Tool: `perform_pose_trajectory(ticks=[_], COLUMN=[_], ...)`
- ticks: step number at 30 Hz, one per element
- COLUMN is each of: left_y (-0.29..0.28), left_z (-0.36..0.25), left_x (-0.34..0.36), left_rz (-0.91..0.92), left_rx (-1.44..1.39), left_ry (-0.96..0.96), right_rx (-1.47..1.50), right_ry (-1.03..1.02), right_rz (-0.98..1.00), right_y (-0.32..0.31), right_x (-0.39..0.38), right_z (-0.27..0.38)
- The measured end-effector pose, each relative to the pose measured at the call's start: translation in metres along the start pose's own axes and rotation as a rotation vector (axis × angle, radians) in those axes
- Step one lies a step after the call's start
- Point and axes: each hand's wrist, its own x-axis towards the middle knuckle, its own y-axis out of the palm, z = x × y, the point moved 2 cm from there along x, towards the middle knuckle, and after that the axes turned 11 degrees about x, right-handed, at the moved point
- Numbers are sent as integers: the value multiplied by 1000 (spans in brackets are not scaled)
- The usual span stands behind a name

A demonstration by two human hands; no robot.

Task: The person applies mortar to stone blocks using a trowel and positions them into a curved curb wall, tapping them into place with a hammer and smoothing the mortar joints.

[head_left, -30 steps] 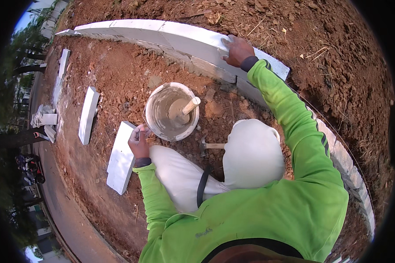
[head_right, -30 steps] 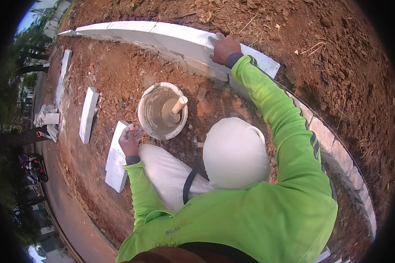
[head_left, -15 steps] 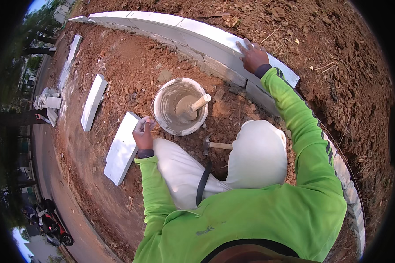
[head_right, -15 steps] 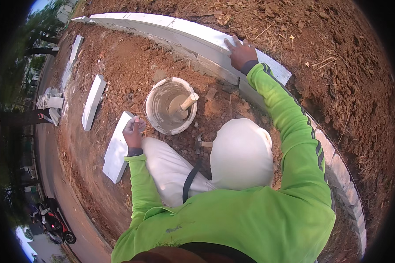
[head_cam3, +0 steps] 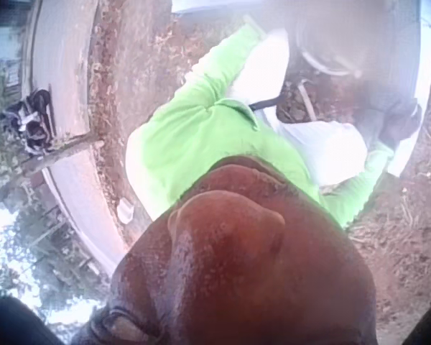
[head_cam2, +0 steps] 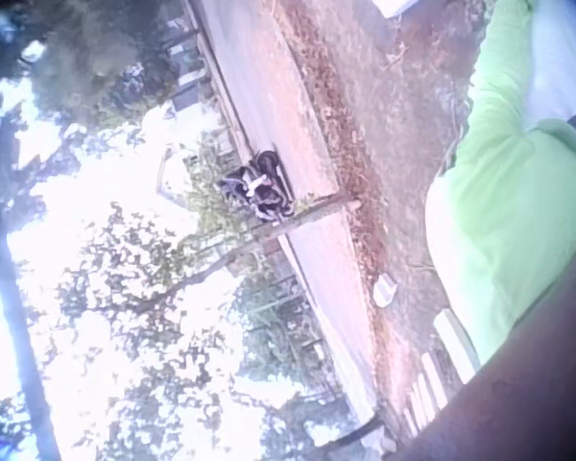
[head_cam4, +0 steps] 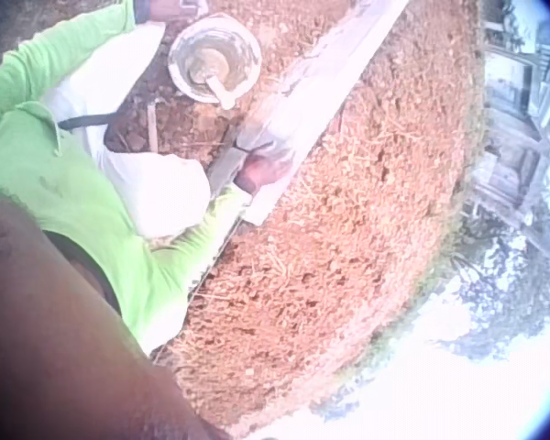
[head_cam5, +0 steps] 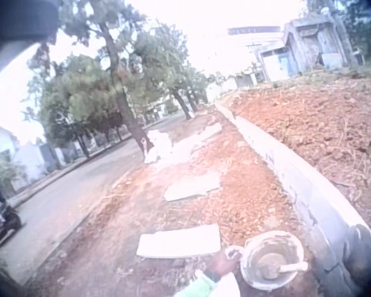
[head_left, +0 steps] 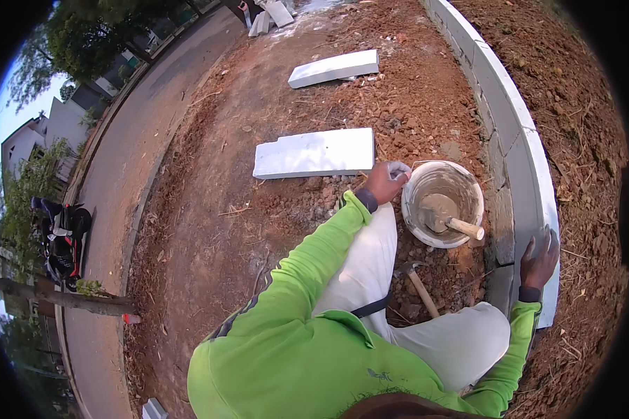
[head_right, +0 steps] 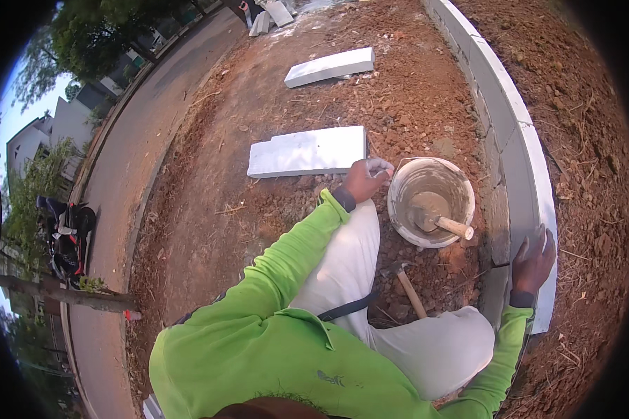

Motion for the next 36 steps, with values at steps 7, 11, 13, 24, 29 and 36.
perform_pose_trajectory(ticks=[7,11,13,24,29,36], left_y=[16,5,7,48,49,108], left_z=[-14,4,10,7,-15,-100], left_x=[23,2,10,26,20,48], left_rz=[76,34,64,224,146,248], left_rx=[24,-73,22,1,-88,-229], left_ry=[73,-23,-46,20,-17,235], right_rx=[461,329,318,432,629,1024], right_ry=[145,183,283,702,687,472], right_rz=[1071,1102,1100,970,822,360], right_y=[96,100,103,62,56,20], right_x=[-227,-221,-218,-309,-337,-348], right_z=[89,111,88,34,35,42])
